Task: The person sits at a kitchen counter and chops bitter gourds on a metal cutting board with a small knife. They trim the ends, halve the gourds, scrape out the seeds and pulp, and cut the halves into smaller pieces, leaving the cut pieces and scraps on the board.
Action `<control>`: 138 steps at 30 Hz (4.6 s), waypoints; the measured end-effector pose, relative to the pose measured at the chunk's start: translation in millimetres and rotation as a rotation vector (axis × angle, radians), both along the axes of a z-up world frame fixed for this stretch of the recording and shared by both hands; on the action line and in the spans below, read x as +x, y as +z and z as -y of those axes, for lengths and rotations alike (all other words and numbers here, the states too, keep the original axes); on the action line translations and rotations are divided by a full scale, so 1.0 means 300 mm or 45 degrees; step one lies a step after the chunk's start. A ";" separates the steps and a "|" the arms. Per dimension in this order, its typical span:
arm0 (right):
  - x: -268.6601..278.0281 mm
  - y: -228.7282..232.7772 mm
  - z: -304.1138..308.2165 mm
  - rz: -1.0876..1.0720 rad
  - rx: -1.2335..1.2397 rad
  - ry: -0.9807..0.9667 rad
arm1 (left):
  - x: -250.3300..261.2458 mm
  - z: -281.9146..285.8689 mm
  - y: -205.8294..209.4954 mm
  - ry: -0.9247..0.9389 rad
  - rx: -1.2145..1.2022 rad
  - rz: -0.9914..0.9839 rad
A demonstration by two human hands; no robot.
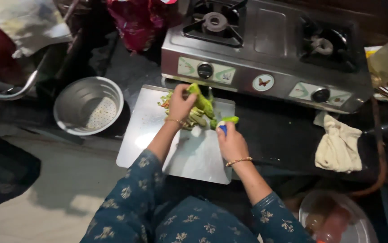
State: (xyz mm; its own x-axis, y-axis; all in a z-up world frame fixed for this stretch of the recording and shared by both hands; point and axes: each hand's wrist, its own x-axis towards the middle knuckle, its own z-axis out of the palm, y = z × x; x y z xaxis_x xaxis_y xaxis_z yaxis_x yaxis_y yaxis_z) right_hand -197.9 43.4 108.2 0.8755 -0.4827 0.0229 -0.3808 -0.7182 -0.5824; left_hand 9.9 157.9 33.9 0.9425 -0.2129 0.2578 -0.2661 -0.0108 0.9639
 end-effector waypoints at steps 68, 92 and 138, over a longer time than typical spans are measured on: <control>0.253 -0.221 -0.508 -0.374 -0.178 0.446 | -0.006 -0.486 -0.206 0.329 0.815 -0.453; 0.340 -0.189 -0.516 -0.413 -0.201 0.495 | 0.010 -0.483 -0.155 0.237 0.909 -0.509; 0.247 -0.068 -0.384 -0.436 -0.140 0.394 | 0.088 -0.401 -0.130 0.419 0.895 -0.610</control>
